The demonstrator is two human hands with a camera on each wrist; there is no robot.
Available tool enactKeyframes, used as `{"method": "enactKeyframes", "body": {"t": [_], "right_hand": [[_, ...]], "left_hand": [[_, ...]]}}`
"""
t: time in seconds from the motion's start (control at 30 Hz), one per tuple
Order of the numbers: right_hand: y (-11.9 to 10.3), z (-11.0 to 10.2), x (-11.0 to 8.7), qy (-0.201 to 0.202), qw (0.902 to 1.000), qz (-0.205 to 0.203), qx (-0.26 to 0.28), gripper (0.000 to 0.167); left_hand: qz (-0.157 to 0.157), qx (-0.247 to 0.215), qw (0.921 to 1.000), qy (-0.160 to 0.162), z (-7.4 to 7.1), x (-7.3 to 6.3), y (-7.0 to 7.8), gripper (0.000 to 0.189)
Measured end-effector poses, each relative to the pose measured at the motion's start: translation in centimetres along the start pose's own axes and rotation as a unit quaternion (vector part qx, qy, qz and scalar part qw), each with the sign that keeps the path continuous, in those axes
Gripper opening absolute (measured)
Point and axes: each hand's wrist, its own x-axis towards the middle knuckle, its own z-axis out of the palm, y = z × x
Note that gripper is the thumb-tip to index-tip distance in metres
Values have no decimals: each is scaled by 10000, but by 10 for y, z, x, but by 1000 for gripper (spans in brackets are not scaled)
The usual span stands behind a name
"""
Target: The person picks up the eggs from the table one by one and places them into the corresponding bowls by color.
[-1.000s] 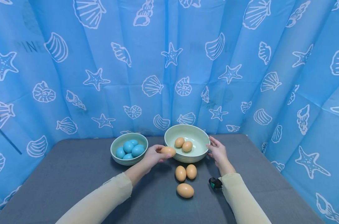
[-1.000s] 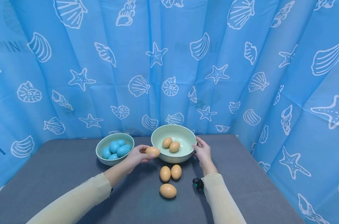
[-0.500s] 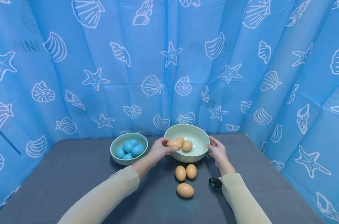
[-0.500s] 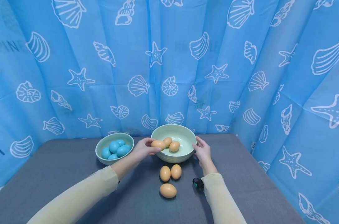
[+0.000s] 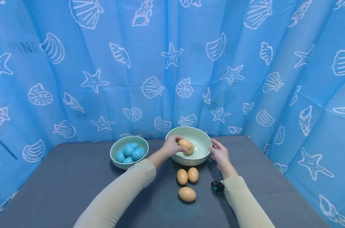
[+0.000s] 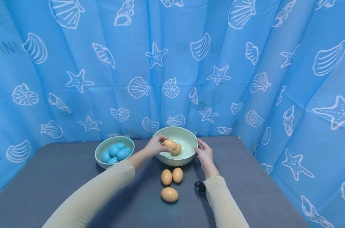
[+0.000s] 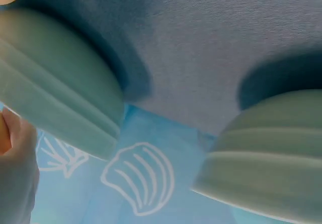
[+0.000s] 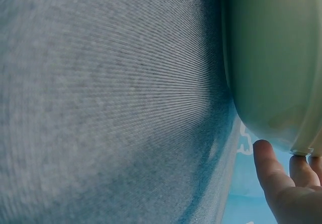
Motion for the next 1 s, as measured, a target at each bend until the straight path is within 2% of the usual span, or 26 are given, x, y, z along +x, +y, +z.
{"method": "enactKeyframes", "body": {"t": [0.1, 0.23, 0.37, 0.47, 0.6, 0.7, 0.8, 1.0], "right_hand": [[0, 1, 0, 4, 10000, -8, 10, 54], [1, 2, 1, 2, 10000, -46, 10, 54], [2, 2, 1, 37, 10000, -47, -49, 54], [1, 1, 1, 62, 10000, -27, -50, 54], [1, 1, 1, 23, 10000, -36, 6, 54], [2, 2, 1, 2, 10000, -62, 39, 54], [4, 2, 3, 35, 9999, -87, 74, 54], [4, 2, 4, 132, 9999, -76, 66, 54]], "left_hand": [[64, 257, 9995, -163, 7, 5, -2, 41], [60, 837, 9964, -133, 15, 9, -2, 38], [-63, 1573, 9875, -118, 24, 10, 0, 43], [-300, 2264, 9734, -171, 30, 10, 1, 43], [-639, 3248, 9434, -200, 39, 10, 1, 39], [-876, 3672, 9257, -214, 43, 12, 2, 44], [-1056, 3861, 9158, -329, 45, 14, 4, 51], [-1289, 3955, 9071, -645, 45, 18, 8, 58]]}}
